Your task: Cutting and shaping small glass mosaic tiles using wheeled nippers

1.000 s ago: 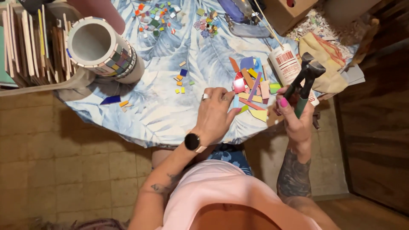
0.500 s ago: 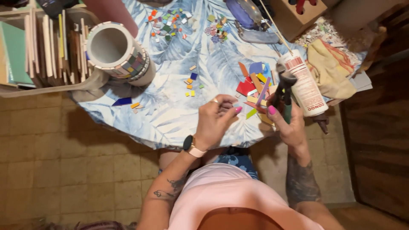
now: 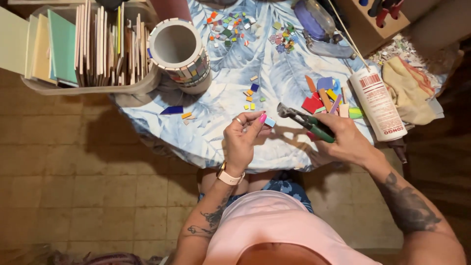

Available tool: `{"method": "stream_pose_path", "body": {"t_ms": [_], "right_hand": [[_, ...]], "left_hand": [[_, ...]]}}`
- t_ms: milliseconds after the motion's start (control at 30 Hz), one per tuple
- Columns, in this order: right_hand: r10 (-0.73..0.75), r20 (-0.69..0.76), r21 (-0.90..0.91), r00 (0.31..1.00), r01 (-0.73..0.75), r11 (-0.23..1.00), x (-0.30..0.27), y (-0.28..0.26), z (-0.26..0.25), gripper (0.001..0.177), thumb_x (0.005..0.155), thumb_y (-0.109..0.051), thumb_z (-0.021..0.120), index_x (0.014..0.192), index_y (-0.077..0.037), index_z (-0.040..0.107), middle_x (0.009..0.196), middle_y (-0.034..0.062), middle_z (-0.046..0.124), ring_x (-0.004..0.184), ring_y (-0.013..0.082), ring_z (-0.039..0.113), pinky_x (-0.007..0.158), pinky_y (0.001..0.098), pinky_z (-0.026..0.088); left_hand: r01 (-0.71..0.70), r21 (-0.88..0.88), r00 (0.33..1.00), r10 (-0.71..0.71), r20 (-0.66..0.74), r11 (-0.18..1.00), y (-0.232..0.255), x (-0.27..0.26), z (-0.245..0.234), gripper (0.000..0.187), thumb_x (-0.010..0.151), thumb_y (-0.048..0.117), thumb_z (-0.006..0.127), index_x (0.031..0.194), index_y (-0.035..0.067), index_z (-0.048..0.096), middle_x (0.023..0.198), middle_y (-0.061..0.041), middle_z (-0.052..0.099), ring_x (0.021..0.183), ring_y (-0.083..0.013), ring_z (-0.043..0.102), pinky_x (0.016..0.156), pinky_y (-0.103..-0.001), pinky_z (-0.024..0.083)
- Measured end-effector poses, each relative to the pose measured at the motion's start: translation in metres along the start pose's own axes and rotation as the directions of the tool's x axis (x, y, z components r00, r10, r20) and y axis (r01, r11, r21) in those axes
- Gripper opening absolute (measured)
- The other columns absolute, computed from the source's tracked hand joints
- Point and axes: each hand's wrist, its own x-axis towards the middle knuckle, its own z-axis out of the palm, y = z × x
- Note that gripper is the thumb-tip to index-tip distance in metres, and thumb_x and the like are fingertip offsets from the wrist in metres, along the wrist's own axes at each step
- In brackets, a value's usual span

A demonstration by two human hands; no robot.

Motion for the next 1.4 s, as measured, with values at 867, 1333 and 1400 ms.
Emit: {"method": "stream_pose_path", "body": {"t_ms": [867, 1333, 1400], "right_hand": [[0.061, 0.143, -0.076, 0.988, -0.05, 0.996, 0.014, 0.001, 0.01, 0.047, 0.054, -0.007, 0.063, 0.101, -0.007, 0.059, 0.08, 0.0177, 0.061, 0.079, 0.0365, 0.06, 0.069, 0.0432, 0.047], [0.095, 0.141, -0.104, 0.985, -0.081, 0.991, 0.016, 0.015, 0.015, 0.041, 0.053, -0.01, 0.066, 0.093, -0.013, 0.062, 0.071, 0.0145, 0.062, 0.071, 0.032, 0.062, 0.061, 0.04, 0.048], [0.092, 0.136, -0.092, 0.986, -0.08, 0.993, 0.016, 0.018, 0.016, 0.04, 0.053, -0.011, 0.066, 0.093, -0.013, 0.061, 0.072, 0.0149, 0.062, 0.07, 0.0313, 0.062, 0.061, 0.0392, 0.047]], "left_hand": [[-0.111, -0.047, 0.994, 0.11, -0.023, 0.993, -0.009, 0.003, -0.01, 0.022, 0.08, 0.009, 0.06, 0.09, -0.01, 0.057, 0.079, -0.019, 0.057, 0.066, -0.0198, 0.061, 0.06, -0.034, 0.056], [0.016, -0.328, 0.997, 0.011, 0.082, 0.945, -0.017, 0.003, -0.009, 0.044, 0.088, 0.029, 0.046, 0.116, -0.005, 0.04, 0.113, -0.019, 0.04, 0.109, -0.0296, 0.043, 0.095, -0.041, 0.036], [0.192, -0.506, 0.954, -0.039, 0.296, 0.841, -0.001, -0.003, -0.005, 0.052, 0.091, 0.035, 0.031, 0.124, -0.004, 0.03, 0.127, -0.025, 0.026, 0.121, -0.0392, 0.026, 0.104, -0.047, 0.018]]}}
